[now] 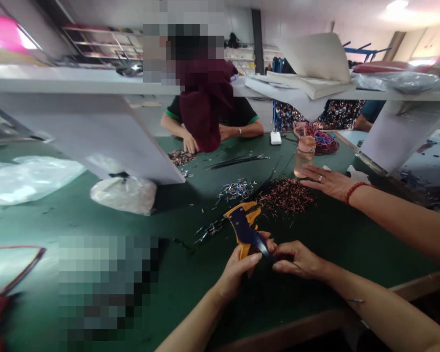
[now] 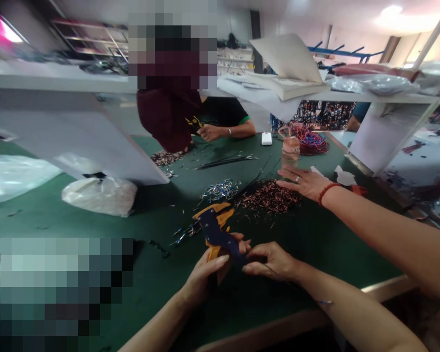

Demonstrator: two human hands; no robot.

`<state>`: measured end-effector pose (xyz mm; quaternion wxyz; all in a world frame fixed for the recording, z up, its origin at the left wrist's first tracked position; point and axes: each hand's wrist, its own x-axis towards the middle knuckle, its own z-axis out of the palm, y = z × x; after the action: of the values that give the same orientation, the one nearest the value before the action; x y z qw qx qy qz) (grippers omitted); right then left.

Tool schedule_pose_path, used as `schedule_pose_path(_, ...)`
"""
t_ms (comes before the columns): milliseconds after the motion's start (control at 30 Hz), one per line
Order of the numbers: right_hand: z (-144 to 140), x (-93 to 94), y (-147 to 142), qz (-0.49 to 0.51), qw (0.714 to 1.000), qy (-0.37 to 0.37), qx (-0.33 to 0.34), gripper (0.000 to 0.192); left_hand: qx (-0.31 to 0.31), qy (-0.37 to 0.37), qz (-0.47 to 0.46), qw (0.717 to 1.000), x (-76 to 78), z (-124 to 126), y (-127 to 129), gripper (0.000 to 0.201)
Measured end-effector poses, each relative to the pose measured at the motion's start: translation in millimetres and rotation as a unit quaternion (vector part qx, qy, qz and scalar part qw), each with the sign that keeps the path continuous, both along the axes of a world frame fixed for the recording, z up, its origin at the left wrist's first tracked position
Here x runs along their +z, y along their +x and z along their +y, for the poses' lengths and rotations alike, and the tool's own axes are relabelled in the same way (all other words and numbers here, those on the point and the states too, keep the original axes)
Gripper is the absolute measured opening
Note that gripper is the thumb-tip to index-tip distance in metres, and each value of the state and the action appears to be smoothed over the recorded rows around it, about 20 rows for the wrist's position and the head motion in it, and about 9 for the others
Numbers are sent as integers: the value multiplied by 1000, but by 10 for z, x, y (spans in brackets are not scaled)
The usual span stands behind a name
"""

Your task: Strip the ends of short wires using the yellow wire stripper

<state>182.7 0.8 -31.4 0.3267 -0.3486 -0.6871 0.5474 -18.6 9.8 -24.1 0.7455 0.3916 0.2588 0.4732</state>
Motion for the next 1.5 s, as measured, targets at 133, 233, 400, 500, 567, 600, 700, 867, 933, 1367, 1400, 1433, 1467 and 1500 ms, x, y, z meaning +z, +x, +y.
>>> schedule_pose_path(133,97,45,111,67,994,-41,-72,43,54,23,11,998,87,45,-44,43)
schedule_pose_path(233,134,59,154,151,977,-52,-140,41,55,20,9,998,164,45,-48,44)
schedule_pose_path(400,212,96,244,261,922,-72,-279,38,-3,-9,-4,1000,270,77,-19,51)
schedule_pose_path(500,264,150,303,317,892,-96,-309,37,-40,8,27,999,348,145,-49,54)
schedule_pose_path(567,277,188,322,343,880,-114,-308,35,-64,11,34,997,357,168,-62,54)
schedule_pose_path(600,277,202,323,351,876,-123,-306,34,-73,6,28,997,340,167,-57,53)
schedule_pose_path(700,258,227,310,356,874,-145,-296,35,-89,-24,-12,996,215,130,-4,52)
schedule_pose_path(867,223,240,290,334,887,-139,-287,33,-130,-53,-30,990,23,83,15,54)
schedule_pose_path(933,213,251,292,321,893,-136,-284,33,-148,-52,-24,987,4,79,-24,55)
schedule_pose_path(1367,213,251,322,278,907,-127,-290,30,-207,-27,21,978,104,4,-75,54)
schedule_pose_path(1400,212,255,320,279,906,-131,-290,30,-210,-26,22,977,114,3,-77,54)
schedule_pose_path(1433,211,259,318,282,904,-135,-291,31,-211,-25,23,977,119,4,-78,54)
schedule_pose_path(1467,209,264,315,285,902,-139,-292,32,-212,-25,25,977,122,5,-79,53)
schedule_pose_path(1500,208,268,313,287,901,-143,-293,33,-211,-25,28,977,123,6,-80,53)
